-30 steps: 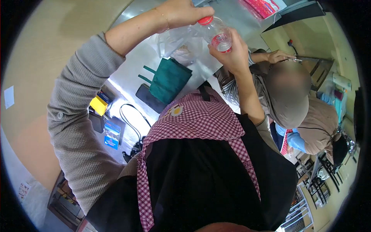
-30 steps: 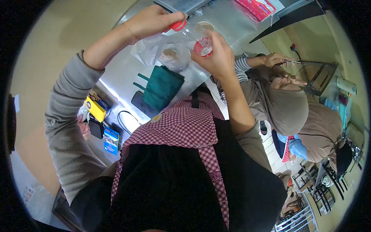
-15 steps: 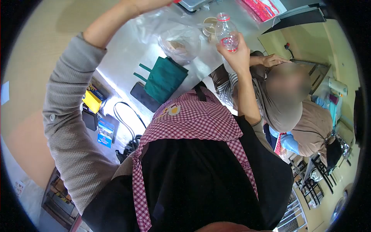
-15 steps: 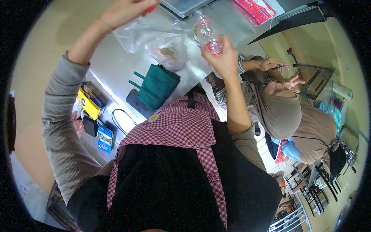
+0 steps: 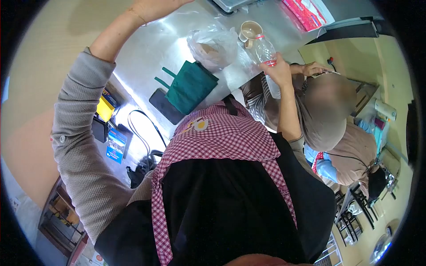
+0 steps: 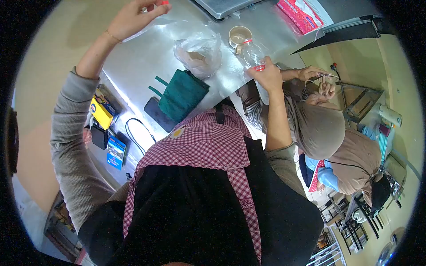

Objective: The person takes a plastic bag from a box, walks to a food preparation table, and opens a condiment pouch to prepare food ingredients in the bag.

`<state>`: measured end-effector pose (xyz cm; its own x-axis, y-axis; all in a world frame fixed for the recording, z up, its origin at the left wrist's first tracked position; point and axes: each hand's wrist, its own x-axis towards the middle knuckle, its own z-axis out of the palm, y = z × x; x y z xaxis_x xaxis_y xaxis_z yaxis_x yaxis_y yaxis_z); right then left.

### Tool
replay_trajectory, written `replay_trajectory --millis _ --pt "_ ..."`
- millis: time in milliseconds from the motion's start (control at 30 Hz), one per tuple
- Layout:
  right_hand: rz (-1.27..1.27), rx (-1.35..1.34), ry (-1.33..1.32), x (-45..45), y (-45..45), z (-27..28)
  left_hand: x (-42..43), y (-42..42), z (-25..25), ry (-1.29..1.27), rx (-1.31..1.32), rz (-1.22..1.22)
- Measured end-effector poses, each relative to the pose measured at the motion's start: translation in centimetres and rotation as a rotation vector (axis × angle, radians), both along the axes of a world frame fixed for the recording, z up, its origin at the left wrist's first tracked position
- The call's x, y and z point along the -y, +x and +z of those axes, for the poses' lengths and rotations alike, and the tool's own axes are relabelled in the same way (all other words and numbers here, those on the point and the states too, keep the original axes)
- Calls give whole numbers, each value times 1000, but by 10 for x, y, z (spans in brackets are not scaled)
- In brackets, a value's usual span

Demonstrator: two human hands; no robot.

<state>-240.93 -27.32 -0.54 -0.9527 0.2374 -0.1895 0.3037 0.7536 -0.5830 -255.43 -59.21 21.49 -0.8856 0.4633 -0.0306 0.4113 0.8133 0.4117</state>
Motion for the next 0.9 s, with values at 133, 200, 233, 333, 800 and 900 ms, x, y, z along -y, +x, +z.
replay_trajectory --millis 133,200,233,333,800,900 --pt "42 33 59 0 -3 1 -9 4 -5 -73 -29 -1" --pt "47 69 66 3 -4 10 -13 2 -13 -72 -12 5" --pt "51 106 72 4 -5 13 -14 0 -18 -72 6 10" --pt "65 100 66 2 -6 10 -21 -4 -32 -72 23 31" --pt "109 221 117 -2 -13 23 -45 -4 -85 -148 -79 -108" --pt "118 221 109 -2 -14 27 -47 -6 -86 -158 -62 -118"
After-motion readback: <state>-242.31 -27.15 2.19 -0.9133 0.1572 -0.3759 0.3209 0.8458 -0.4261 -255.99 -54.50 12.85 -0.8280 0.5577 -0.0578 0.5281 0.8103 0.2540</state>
